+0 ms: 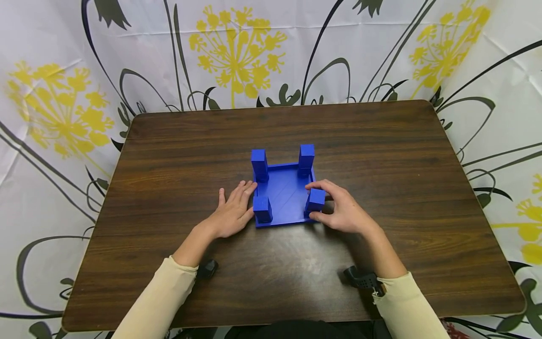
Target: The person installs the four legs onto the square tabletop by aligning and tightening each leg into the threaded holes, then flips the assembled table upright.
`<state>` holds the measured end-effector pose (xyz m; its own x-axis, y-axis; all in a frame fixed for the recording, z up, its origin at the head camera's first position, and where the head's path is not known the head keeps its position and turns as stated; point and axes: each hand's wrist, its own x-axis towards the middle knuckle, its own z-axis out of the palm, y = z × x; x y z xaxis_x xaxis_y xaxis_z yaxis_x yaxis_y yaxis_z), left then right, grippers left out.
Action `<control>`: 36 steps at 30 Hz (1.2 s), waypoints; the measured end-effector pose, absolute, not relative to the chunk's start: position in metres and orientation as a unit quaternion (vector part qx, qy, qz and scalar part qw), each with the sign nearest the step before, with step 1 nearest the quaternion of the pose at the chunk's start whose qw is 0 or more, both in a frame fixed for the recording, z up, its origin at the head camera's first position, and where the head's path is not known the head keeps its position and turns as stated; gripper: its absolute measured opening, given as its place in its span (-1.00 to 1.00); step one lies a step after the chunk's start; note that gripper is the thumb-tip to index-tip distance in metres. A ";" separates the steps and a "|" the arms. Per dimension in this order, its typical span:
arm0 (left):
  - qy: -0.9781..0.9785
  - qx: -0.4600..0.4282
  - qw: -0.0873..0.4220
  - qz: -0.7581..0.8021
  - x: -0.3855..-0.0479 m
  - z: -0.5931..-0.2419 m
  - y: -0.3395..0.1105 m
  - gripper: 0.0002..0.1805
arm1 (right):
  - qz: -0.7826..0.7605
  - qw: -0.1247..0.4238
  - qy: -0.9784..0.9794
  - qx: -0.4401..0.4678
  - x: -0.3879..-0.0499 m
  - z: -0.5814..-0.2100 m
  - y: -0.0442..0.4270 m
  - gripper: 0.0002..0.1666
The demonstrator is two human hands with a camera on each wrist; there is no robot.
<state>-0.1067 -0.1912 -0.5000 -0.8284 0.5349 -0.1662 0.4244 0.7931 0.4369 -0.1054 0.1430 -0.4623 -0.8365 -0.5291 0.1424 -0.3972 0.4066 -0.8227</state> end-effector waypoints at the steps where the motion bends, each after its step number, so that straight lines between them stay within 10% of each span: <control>1: 0.936 0.256 0.141 0.195 -0.107 -0.500 -0.191 -0.28 | -0.479 0.078 0.828 -0.283 -0.106 -0.462 0.144 -0.31; 12: 0.936 0.256 0.139 0.196 -0.107 -0.501 -0.191 -0.27 | -0.547 0.169 0.756 -0.316 -0.106 -0.460 0.146 -0.25; 36: 0.939 0.255 0.147 0.181 -0.107 -0.499 -0.190 -0.29 | -0.510 0.140 0.812 -0.246 -0.099 -0.441 0.138 -0.50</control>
<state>-0.1072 -0.1901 -0.4985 -0.8270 0.5315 -0.1832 0.4256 0.8048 0.4138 -0.0994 0.1380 -0.4414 -0.8398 -0.5425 0.0224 -0.2561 0.3593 -0.8974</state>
